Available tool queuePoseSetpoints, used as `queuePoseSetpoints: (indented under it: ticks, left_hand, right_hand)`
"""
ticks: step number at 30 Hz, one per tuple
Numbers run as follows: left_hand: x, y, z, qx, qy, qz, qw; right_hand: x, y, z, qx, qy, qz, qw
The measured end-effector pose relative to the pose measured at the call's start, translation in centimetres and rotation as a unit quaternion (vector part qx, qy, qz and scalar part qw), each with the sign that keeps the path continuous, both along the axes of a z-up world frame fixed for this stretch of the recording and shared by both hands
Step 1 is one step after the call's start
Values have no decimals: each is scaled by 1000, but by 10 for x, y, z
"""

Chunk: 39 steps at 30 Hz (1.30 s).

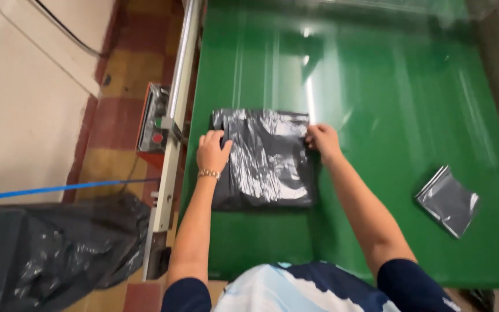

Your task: Folding plastic bags from a conveyor belt and placing them into a storage crate

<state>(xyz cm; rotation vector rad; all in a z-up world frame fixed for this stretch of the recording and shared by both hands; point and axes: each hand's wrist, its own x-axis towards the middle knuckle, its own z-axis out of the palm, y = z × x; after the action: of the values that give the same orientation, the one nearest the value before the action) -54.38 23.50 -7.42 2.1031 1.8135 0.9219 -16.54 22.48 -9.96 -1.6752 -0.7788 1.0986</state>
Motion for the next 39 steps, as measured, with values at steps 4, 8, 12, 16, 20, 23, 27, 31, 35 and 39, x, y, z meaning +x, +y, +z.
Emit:
queuePoseSetpoints:
  ticks: [4, 8, 12, 16, 20, 23, 27, 31, 35, 39]
  left_hand:
    - [5, -5, 14, 4, 30, 5, 1000]
    - [11, -28, 42, 46, 15, 52, 997]
    - [16, -69, 72, -193, -179, -138, 955]
    - [15, -69, 60, -324, -172, -177, 913]
    - [11, -60, 53, -425, -416, -145, 791]
    - [-3, -60, 61, -469, -536, -112, 693]
    - [-16, -66, 81, -473, -689, -78, 544]
    - [-36, -69, 56, -437, -789, -49, 429]
    - [-77, -46, -63, -405, -653, -46, 639]
    - [-50, -77, 41, -254, -296, 94, 916]
  right_hand:
    - [-9, 15, 46, 51, -300, 46, 951]
    - [-24, 37, 59, -3, -445, 134, 885]
    - [-34, 40, 79, -133, -392, 182, 892]
    - [-32, 54, 49, -134, -435, 164, 875]
    - [-59, 13, 96, -13, -355, 98, 930]
    - [-82, -49, 153, 131, -260, 72, 954]
    - [-78, -131, 151, 334, -276, 151, 888]
    - [-74, -180, 112, 326, -322, 198, 867]
    - [-64, -198, 89, 312, -421, 248, 815]
    - [-50, -196, 95, 283, -401, 332, 805]
